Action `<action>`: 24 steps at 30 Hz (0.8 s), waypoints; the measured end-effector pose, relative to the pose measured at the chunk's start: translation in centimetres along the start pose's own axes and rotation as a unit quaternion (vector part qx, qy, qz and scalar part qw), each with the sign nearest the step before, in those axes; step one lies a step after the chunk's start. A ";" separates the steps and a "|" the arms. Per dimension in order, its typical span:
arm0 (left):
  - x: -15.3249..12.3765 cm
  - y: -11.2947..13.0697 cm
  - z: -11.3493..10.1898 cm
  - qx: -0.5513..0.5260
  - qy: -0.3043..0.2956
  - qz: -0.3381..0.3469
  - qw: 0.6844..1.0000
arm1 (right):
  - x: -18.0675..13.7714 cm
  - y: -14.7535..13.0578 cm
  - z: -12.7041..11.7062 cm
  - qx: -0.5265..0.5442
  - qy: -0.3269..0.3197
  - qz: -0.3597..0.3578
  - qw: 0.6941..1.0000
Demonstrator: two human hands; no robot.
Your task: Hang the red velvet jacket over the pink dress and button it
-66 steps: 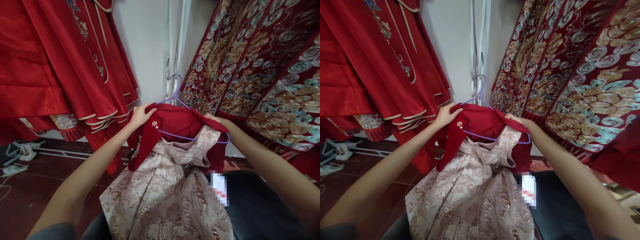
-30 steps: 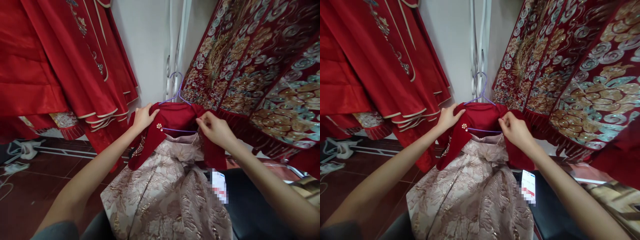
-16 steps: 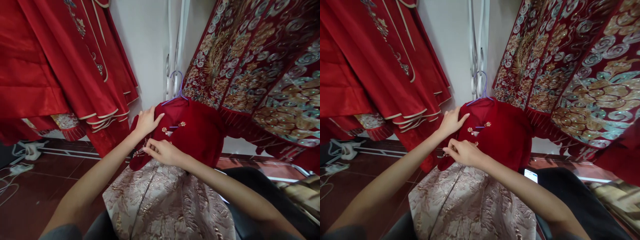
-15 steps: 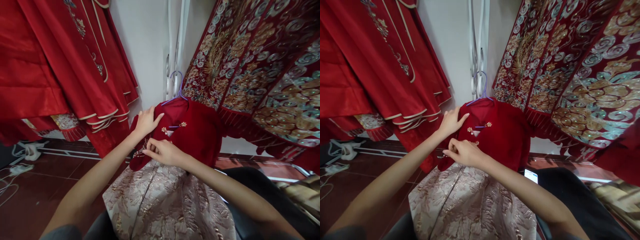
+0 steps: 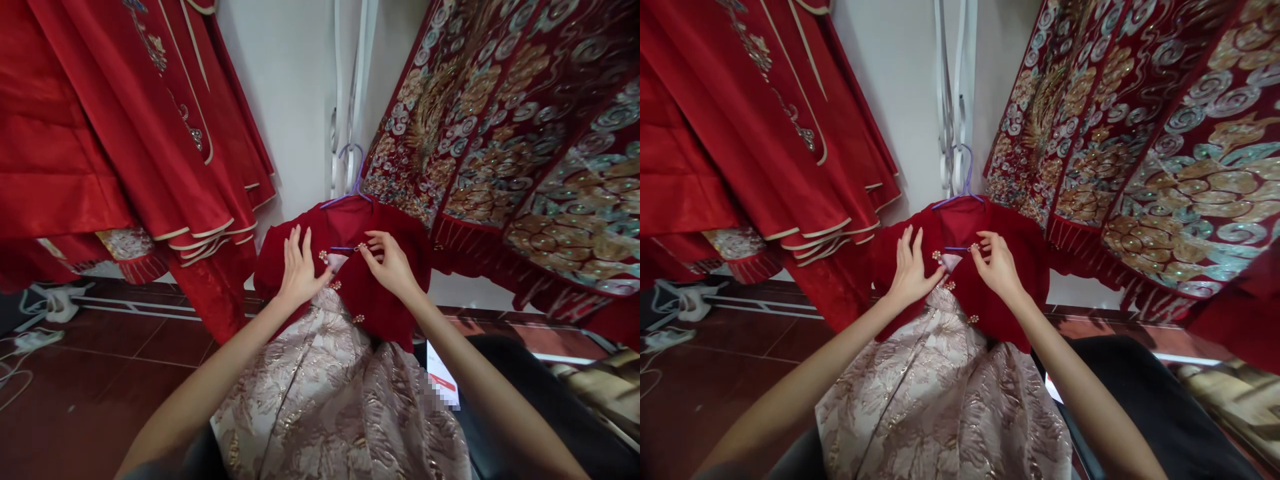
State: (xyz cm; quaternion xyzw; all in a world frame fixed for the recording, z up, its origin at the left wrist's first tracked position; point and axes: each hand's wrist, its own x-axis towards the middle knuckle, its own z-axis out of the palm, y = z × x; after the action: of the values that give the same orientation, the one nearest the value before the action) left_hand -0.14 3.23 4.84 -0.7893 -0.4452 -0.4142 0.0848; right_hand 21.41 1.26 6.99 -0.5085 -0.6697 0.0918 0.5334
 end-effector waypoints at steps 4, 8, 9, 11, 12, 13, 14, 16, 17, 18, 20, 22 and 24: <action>-1.0 0.7 1.5 -0.044 0.039 -0.060 0.996 | 0.3 1.3 1.4 0.014 0.008 0.003 1.000; 0.6 -1.0 1.2 -0.126 0.004 -0.124 0.984 | 1.3 2.6 1.8 0.017 0.005 0.055 0.998; 1.2 -1.5 0.7 -0.155 -0.024 -0.138 0.978 | 1.6 2.8 1.8 0.020 -0.007 0.067 0.998; 2.5 -2.2 -0.4 -0.237 -0.071 -0.168 0.954 | 2.0 3.0 1.6 0.020 -0.023 0.072 0.997; 3.0 -2.3 -1.0 -0.288 -0.084 -0.180 0.937 | 2.1 3.1 1.4 0.020 -0.029 0.065 0.997; 3.4 -2.2 -1.5 -0.340 -0.086 -0.189 0.917 | 2.2 3.0 1.3 0.026 -0.039 0.055 0.997; 3.7 -2.0 -1.7 -0.385 -0.079 -0.195 0.898 | 2.2 3.0 1.2 0.039 -0.054 0.046 0.997; 3.9 -1.4 -1.5 -0.434 -0.050 -0.199 0.877 | 2.1 3.0 1.2 0.081 -0.085 0.035 0.992; 3.9 -1.1 -1.1 -0.430 -0.033 -0.200 0.880 | 2.1 3.1 1.2 0.101 -0.093 0.035 0.990; 3.9 -0.9 -0.4 -0.411 -0.023 -0.201 0.889 | 2.1 3.2 1.3 0.113 -0.093 0.037 0.989; 3.7 -0.5 1.2 -0.344 -0.027 -0.203 0.917 | 2.1 3.7 1.6 0.107 -0.068 0.047 0.991; 3.4 -0.2 2.5 -0.273 -0.034 -0.189 0.942 | 2.2 4.3 2.0 0.080 -0.042 0.061 0.994; 3.1 0.4 3.0 -0.199 -0.015 -0.143 0.969 | 2.2 4.8 2.2 0.059 -0.026 0.071 0.995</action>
State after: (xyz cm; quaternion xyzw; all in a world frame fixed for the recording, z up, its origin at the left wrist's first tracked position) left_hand 2.71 6.48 5.29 -0.7247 -0.4633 -0.4903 -0.1406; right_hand 22.59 6.16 4.22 -0.5199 -0.6388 0.1819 0.5372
